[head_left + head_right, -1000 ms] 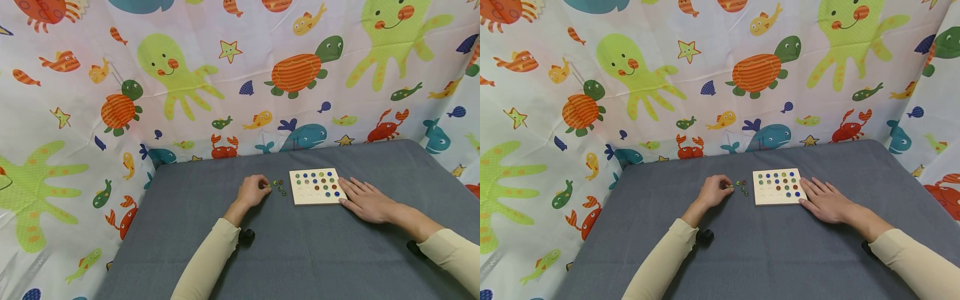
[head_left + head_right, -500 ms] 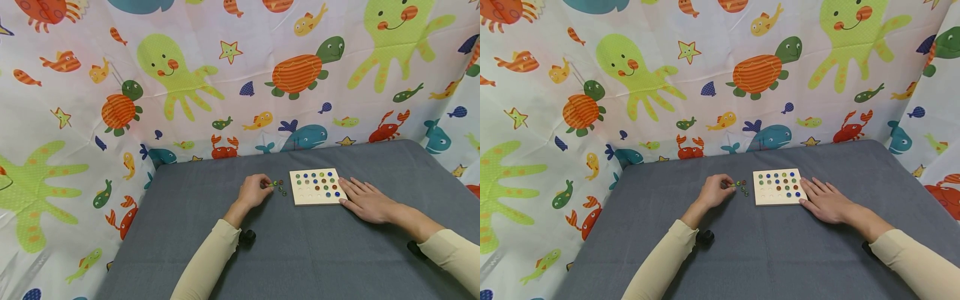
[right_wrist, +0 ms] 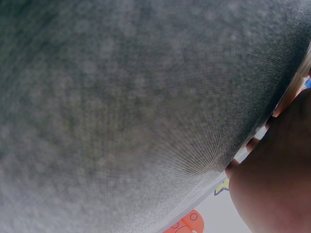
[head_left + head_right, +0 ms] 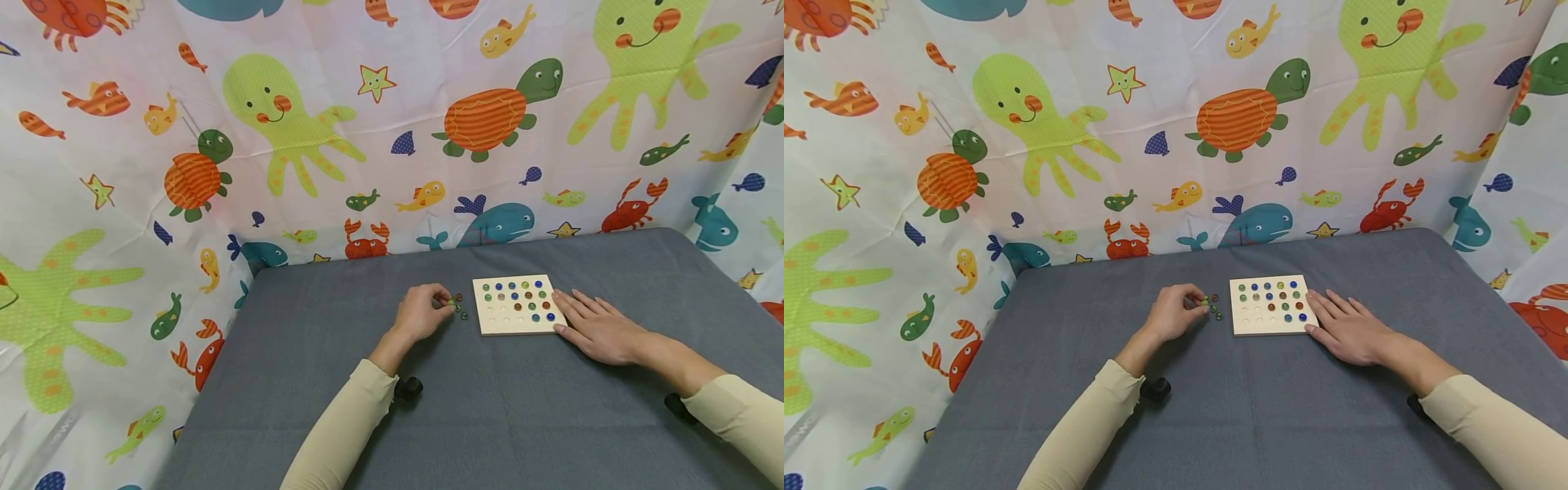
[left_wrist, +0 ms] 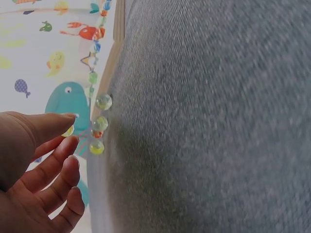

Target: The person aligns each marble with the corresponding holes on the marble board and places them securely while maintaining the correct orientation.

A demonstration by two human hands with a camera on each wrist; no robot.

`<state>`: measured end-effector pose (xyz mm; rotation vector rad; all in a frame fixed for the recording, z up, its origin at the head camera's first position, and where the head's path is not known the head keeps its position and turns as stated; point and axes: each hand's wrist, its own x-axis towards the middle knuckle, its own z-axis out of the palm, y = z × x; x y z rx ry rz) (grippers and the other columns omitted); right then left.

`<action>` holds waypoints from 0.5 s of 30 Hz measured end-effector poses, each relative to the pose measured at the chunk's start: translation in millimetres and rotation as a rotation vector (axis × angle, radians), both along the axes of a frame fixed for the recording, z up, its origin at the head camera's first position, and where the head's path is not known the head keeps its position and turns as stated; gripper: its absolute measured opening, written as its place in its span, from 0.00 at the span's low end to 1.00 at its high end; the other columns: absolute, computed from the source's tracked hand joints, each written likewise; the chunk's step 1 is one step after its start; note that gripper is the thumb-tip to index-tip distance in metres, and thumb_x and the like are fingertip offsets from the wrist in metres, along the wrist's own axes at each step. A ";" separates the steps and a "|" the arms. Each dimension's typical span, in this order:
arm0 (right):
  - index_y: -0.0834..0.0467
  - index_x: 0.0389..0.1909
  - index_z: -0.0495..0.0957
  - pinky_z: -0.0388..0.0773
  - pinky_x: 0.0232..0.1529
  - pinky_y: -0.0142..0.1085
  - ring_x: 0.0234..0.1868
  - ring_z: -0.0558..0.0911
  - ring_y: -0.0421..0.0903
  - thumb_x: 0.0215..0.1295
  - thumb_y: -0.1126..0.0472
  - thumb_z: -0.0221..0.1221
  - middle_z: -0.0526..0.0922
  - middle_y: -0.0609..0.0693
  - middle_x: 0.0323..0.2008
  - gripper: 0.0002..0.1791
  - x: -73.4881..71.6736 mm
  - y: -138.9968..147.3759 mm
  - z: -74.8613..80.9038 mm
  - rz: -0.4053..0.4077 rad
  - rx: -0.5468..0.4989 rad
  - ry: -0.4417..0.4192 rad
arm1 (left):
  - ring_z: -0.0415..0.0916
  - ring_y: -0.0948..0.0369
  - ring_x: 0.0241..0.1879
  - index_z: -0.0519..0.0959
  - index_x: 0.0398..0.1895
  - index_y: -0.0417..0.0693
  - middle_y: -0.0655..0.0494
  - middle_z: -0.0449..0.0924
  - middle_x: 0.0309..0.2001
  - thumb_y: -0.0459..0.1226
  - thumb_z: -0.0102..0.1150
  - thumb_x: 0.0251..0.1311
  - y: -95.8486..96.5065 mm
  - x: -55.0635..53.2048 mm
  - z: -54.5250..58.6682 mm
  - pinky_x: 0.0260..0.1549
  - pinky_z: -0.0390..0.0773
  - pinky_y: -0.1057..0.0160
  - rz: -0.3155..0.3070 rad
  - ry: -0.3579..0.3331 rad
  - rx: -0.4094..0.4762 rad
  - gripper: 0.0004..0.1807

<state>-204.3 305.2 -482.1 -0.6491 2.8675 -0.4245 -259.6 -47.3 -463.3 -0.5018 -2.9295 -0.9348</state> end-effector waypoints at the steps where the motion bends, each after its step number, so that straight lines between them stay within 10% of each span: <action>1: 0.63 0.81 0.48 0.43 0.71 0.69 0.78 0.49 0.69 0.81 0.39 0.43 0.51 0.64 0.80 0.42 0.0 0.2 -0.2 0.001 -0.001 0.001 | 0.78 0.69 0.32 0.87 0.42 0.56 0.65 0.85 0.36 0.43 0.71 0.64 0.8 0.4 0.1 0.35 0.77 0.58 -0.003 0.001 -0.001 0.06; 15: 0.63 0.81 0.48 0.44 0.71 0.69 0.78 0.49 0.69 0.81 0.39 0.44 0.51 0.64 0.80 0.42 -0.3 1.3 -0.3 0.006 -0.006 0.006 | 0.77 0.72 0.30 0.87 0.43 0.55 0.66 0.85 0.37 0.43 0.71 0.64 11.6 4.2 -1.2 0.34 0.76 0.65 -0.056 0.007 0.021 0.07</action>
